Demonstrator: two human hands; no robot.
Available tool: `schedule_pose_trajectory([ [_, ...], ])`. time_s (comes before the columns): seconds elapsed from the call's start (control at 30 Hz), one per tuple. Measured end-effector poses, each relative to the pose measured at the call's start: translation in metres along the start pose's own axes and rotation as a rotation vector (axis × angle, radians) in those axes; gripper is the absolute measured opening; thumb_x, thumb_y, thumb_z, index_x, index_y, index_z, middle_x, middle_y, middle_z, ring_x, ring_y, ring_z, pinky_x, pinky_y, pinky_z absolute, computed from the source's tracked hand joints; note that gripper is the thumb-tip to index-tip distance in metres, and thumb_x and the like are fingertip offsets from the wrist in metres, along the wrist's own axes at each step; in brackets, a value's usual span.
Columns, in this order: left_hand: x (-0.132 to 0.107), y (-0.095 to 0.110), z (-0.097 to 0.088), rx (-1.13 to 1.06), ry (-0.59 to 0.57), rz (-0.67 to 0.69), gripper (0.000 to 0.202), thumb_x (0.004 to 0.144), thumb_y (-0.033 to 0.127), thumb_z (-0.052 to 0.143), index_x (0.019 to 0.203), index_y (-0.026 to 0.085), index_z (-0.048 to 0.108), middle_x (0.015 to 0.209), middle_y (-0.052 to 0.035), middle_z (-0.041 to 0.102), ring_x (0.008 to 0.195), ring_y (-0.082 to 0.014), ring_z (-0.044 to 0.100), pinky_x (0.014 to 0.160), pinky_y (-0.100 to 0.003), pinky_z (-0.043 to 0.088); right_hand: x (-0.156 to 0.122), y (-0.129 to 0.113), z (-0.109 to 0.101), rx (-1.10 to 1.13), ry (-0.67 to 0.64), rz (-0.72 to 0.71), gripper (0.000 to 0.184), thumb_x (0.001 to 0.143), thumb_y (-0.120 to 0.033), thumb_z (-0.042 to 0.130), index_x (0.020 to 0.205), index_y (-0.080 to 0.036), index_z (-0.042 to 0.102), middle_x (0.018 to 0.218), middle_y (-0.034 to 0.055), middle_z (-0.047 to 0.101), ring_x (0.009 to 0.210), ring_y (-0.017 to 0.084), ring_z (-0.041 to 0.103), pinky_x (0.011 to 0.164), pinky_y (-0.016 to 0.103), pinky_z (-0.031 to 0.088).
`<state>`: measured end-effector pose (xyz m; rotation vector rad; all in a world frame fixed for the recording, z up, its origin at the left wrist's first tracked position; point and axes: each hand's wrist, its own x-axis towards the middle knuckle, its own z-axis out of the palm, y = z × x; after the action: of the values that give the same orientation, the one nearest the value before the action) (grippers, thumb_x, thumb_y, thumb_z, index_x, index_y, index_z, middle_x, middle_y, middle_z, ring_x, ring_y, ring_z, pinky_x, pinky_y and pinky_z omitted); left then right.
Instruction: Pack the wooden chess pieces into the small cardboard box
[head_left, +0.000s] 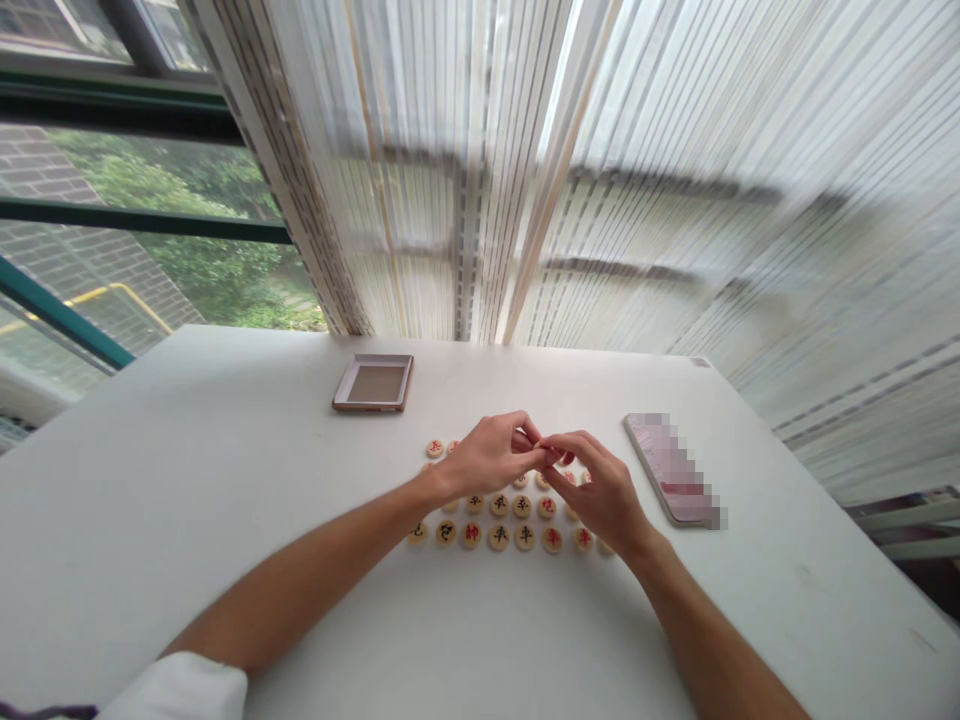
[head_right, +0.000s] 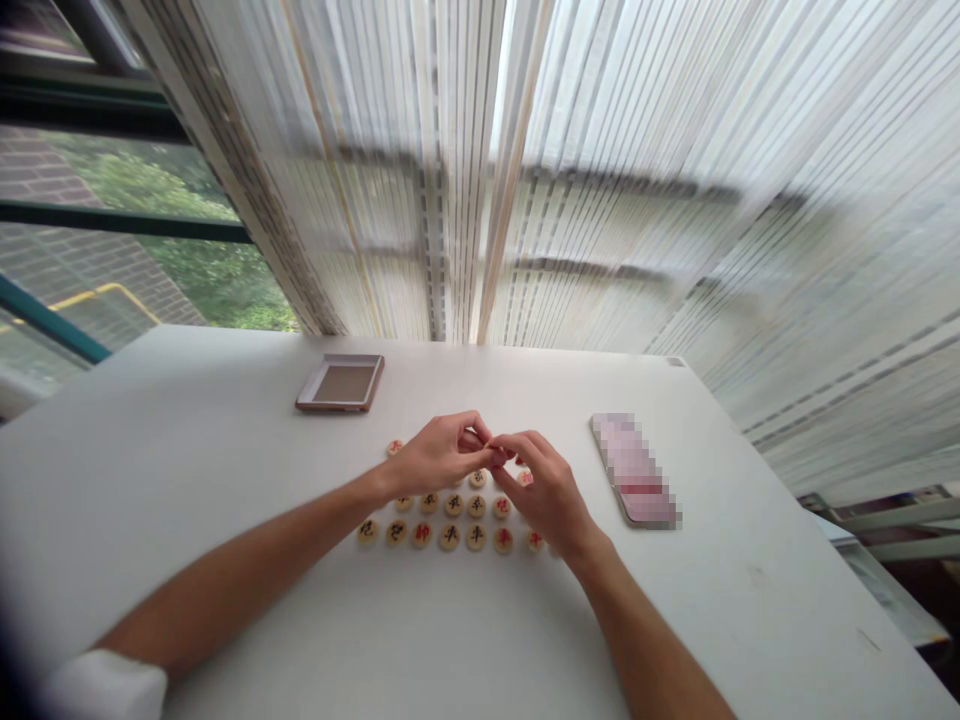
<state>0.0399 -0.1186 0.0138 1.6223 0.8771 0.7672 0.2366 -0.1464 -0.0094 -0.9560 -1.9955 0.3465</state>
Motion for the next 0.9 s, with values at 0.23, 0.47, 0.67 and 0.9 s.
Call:
schedule_pose_trajectory([
  [0.23, -0.002, 0.008, -0.004, 0.068, -0.041, 0.034, 0.033, 0.092, 0.046, 0.067, 0.096, 0.014, 0.062, 0.089, -0.011, 0.078, 0.076, -0.0188, 0.073, 0.056, -0.022, 0.049, 0.002, -0.002, -0.002, 0.004, 0.02, 0.002, 0.017, 0.093, -0.018, 0.067, 0.107, -0.026, 0.064, 0.091, 0.0033, 0.067, 0.079, 0.018, 0.065, 0.07, 0.032, 0.058],
  [0.47, -0.002, 0.011, -0.012, 0.104, -0.13, 0.001, 0.032, 0.096, 0.046, 0.061, 0.102, 0.015, 0.061, 0.089, -0.009, 0.077, 0.067, -0.0145, 0.067, 0.051, -0.02, 0.044, 0.002, -0.004, -0.003, 0.007, -0.002, 0.075, 0.013, 0.092, -0.024, 0.068, 0.104, -0.026, 0.064, 0.09, 0.0034, 0.067, 0.077, 0.018, 0.064, 0.066, 0.032, 0.057],
  [0.67, -0.002, 0.01, -0.015, 0.091, -0.172, -0.018, 0.032, 0.098, 0.046, 0.057, 0.105, 0.015, 0.06, 0.088, -0.0077, 0.075, 0.063, -0.0123, 0.063, 0.05, -0.02, 0.043, 0.002, -0.004, -0.003, 0.024, 0.006, 0.075, 0.015, 0.092, -0.022, 0.07, 0.105, -0.026, 0.064, 0.09, 0.0025, 0.065, 0.076, 0.017, 0.062, 0.062, 0.029, 0.054],
  [0.9, 0.0, 0.008, -0.015, 0.037, -0.211, -0.015, 0.03, 0.1, 0.042, 0.054, 0.114, 0.015, 0.059, 0.094, -0.0092, 0.075, 0.067, -0.0127, 0.063, 0.051, -0.02, 0.045, 0.002, -0.001, -0.003, 0.018, 0.031, 0.09, 0.015, 0.092, -0.025, 0.071, 0.105, -0.026, 0.064, 0.092, 0.003, 0.067, 0.075, 0.017, 0.062, 0.064, 0.03, 0.055],
])
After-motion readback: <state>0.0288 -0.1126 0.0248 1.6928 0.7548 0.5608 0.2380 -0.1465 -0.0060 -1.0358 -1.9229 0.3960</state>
